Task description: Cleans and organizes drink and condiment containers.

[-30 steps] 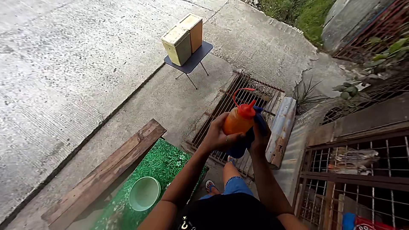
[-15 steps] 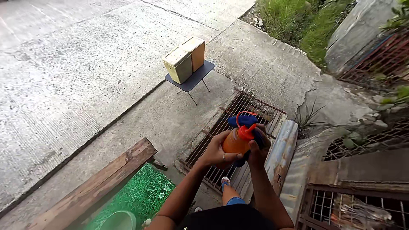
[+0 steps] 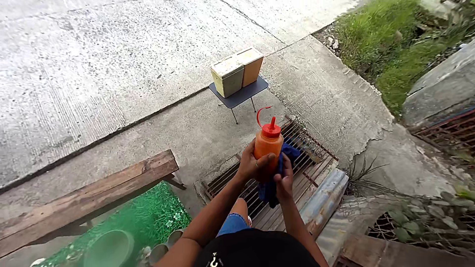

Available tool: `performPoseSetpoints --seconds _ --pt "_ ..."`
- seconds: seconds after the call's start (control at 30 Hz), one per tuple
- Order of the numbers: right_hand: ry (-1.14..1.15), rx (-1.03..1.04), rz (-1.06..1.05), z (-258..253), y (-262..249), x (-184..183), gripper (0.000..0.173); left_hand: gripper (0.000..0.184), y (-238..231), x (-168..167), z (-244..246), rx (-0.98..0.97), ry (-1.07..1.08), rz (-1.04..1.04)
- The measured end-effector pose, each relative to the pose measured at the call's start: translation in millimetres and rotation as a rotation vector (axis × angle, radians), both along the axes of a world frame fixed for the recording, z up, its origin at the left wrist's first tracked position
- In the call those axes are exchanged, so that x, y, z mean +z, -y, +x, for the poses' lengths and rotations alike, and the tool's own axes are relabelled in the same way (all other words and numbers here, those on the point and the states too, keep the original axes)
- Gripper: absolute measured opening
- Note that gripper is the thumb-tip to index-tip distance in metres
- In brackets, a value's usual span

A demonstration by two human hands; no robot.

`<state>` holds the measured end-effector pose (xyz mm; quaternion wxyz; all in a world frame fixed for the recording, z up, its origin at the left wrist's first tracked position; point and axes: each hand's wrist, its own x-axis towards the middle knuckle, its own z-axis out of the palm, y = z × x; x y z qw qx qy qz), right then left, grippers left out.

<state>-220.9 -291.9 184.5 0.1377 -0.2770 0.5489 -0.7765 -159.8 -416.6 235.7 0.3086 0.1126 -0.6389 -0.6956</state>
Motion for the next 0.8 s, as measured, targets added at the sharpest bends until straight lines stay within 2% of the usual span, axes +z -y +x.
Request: performPoseSetpoints --seconds 0.03,0.1,0.17,0.23,0.27,0.33,0.4,0.43,0.5,0.67,0.8 --pt "0.014 0.088 0.016 -1 9 -2 0.114 0.074 5 -1 -7 0.016 -0.010 0.034" --pt "0.010 0.154 0.006 -9 31 -1 0.105 0.076 21 -5 -18 0.030 0.014 0.051" --pt "-0.004 0.153 -0.040 -27 57 -3 0.089 0.094 48 -8 -30 0.046 0.051 -0.026" --pt "-0.016 0.176 -0.067 -47 80 -7 0.082 0.118 87 -10 -45 0.077 0.028 -0.174" --pt "-0.018 0.198 -0.071 -58 93 -9 0.080 0.120 111 -5 -55 0.112 -0.003 -0.247" --pt "-0.014 0.252 -0.071 -81 124 -9 0.076 0.101 163 11 -77 0.147 -0.118 -0.372" --pt "-0.013 0.317 -0.066 -104 160 -11 0.077 0.062 210 19 -102 0.164 -0.258 -0.416" --pt "0.001 0.343 -0.066 -114 181 -12 0.078 0.048 231 21 -112 0.170 -0.272 -0.425" --pt "0.012 0.339 -0.043 -135 225 -4 0.079 0.033 277 29 -131 0.153 -0.257 -0.425" --pt "0.033 0.352 -0.053 -193 316 11 0.078 0.024 387 45 -186 0.130 -0.258 -0.580" --pt "0.082 0.314 -0.079 -232 362 12 0.072 0.028 442 48 -230 0.072 -0.249 -0.667"
